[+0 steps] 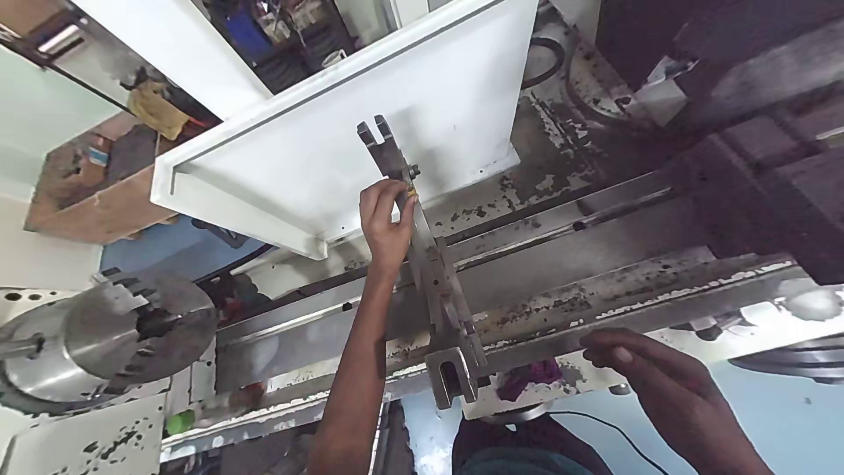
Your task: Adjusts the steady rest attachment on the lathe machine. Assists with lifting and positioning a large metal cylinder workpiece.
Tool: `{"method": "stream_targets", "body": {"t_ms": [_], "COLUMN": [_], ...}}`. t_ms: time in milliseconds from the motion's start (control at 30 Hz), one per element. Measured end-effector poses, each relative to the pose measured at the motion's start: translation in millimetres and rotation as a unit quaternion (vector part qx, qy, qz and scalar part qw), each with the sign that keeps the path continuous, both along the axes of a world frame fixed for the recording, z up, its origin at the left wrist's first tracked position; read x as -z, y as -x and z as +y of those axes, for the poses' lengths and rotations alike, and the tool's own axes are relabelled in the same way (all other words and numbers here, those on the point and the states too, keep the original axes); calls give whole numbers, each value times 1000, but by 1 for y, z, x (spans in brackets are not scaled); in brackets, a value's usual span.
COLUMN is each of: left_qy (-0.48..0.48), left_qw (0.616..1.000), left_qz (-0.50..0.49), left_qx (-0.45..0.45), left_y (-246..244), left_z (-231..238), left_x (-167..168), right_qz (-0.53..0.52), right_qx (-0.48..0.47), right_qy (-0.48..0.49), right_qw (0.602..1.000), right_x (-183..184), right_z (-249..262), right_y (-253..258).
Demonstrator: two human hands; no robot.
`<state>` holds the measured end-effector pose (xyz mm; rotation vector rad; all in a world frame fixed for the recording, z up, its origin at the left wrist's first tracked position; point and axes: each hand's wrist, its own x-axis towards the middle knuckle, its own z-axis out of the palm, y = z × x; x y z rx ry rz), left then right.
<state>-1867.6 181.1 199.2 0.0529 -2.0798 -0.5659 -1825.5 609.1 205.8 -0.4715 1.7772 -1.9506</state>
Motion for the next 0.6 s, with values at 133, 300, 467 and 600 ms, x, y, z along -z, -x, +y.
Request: {"method": "stream_targets", "body": {"t_ms": [133, 300, 467, 600], "left_qy": [-2, 7, 10, 11], "left_qw": [1000, 1000, 1000, 1000], "left_qz": [3, 8, 14, 19], "left_qx": [8, 2, -2, 2], "left_y": [-1, 0, 1, 2], "left_z": [0, -1, -1, -1], "left_x": [0, 1, 1, 0], "right_qz": [-2, 0, 6, 4], "right_qx": [-4, -5, -5, -4], "right_qy": [4, 3, 4, -1], "right_qw": [1000, 1000, 1000, 1000], "right_x": [2, 2, 3, 3], "right_z": [-1, -2, -3, -3], "right_y": [-1, -2, -1, -1]}}
